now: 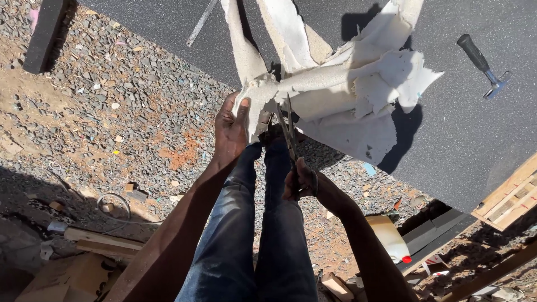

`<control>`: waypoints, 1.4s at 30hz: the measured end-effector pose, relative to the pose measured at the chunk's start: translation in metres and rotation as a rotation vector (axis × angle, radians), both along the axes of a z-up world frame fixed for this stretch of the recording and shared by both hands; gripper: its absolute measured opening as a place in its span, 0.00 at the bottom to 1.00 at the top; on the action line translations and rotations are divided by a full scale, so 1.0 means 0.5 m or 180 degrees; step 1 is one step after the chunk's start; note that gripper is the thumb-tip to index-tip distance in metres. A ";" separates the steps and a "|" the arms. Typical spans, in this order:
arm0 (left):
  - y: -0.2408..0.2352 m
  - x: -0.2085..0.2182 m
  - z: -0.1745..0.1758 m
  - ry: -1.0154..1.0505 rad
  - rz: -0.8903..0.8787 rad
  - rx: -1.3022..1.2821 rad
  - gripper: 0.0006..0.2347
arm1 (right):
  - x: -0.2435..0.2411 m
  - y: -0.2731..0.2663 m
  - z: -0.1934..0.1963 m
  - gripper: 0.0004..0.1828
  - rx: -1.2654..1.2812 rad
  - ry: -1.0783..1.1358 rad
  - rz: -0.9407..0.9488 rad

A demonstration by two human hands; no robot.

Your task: Cutting long strips of white fabric using large scissors on a workbench

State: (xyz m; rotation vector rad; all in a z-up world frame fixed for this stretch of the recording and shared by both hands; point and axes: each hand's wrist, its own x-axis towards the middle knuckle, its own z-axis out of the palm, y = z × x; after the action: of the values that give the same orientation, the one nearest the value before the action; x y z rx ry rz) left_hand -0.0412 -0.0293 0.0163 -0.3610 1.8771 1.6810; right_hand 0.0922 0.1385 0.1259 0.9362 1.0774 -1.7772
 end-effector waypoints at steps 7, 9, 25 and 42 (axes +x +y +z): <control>-0.031 0.033 0.041 -0.0279 -0.0110 0.0049 0.11 | -0.075 0.007 -0.166 0.43 -0.0007 0.0438 0.0007; -0.030 0.033 0.050 -0.0381 0.0050 0.0039 0.12 | -0.066 -0.009 -0.210 0.36 0.0306 0.0097 -0.0767; -0.121 0.067 0.008 -0.0996 0.0508 0.0285 0.12 | -0.171 -0.033 -0.095 0.35 0.0158 0.0483 -0.1324; -0.073 -0.062 0.232 -0.1393 -0.0433 -0.0993 0.30 | -0.172 0.074 -0.002 0.29 0.0197 0.0949 -0.2361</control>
State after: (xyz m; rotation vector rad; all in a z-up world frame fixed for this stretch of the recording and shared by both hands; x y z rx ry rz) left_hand -0.0722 -0.0657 0.1322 -0.6524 1.7775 1.1086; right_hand 0.0063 0.1755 0.1247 1.2396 1.0402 -2.5626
